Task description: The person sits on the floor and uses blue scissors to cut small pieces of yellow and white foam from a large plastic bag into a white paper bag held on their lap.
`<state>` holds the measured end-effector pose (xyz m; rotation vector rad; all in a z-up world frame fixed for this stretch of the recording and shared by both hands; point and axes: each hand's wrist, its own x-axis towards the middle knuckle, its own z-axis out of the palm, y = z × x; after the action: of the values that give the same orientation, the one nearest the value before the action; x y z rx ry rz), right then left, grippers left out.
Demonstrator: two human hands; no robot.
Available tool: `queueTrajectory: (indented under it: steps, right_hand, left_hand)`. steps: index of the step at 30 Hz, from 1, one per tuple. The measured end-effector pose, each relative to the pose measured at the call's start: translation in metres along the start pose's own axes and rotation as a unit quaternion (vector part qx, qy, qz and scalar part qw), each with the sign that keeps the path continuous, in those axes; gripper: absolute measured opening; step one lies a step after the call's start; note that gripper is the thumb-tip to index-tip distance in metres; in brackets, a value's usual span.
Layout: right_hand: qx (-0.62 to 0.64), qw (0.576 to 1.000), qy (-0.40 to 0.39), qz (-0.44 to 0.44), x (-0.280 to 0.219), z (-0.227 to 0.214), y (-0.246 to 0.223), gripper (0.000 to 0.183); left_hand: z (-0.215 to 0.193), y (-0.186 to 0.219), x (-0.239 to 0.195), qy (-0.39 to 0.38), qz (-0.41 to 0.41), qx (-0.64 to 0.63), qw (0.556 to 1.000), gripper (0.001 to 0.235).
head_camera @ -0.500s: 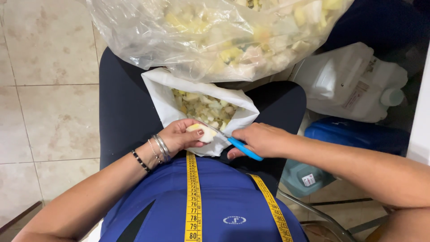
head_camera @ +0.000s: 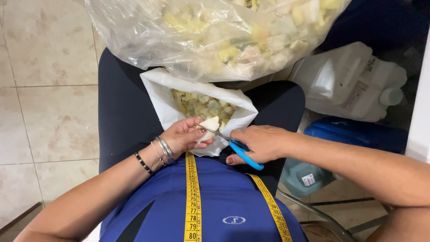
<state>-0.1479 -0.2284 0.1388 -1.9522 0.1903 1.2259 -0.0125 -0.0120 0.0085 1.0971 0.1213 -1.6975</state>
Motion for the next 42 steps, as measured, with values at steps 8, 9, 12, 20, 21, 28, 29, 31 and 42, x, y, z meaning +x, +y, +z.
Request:
queueTrajectory:
  steps: [8, 9, 12, 20, 21, 28, 29, 31, 42]
  right_hand:
    - [0.022, 0.998, 0.051, 0.017, 0.007, 0.011, -0.002, 0.064]
    - [0.023, 0.998, 0.052, 0.018, 0.008, 0.012, -0.001, 0.064]
    - [0.037, 0.998, 0.049, 0.027, 0.009, 0.014, 0.0, 0.063]
    - [0.048, 0.998, -0.003, 0.034, 0.011, 0.004, 0.014, 0.069]
    - [0.047, 0.998, -0.004, 0.033, 0.009, 0.003, 0.012, 0.069]
    - [0.003, 1.0, -0.005, 0.012, 0.003, 0.002, 0.005, 0.071]
    - [-0.009, 1.0, -0.001, 0.0, 0.004, 0.002, 0.004, 0.071]
    - [-0.011, 1.0, 0.012, -0.003, 0.004, 0.005, 0.004, 0.07]
    - [0.023, 0.998, 0.054, 0.013, 0.01, 0.012, 0.005, 0.065]
  left_hand:
    - [0.006, 0.009, -0.009, 0.027, 0.009, 0.012, 1.0, 0.029]
    - [0.002, 0.006, -0.007, 0.027, 0.008, 0.013, 1.0, 0.029]
    - [-0.007, -0.001, -0.001, 0.018, 0.0, 0.013, 1.0, 0.028]
    - [-0.014, -0.001, 0.006, 0.029, 0.022, -0.015, 0.999, 0.032]
    - [-0.012, 0.0, 0.003, 0.029, 0.022, -0.015, 0.999, 0.032]
    - [-0.013, -0.009, 0.007, 0.04, 0.03, -0.019, 0.999, 0.035]
    - [-0.013, -0.014, 0.008, 0.036, 0.017, -0.018, 0.999, 0.035]
    - [-0.015, -0.016, 0.011, 0.047, 0.021, -0.014, 0.999, 0.036]
    - [-0.03, -0.014, 0.014, 0.082, 0.016, 0.019, 0.996, 0.033]
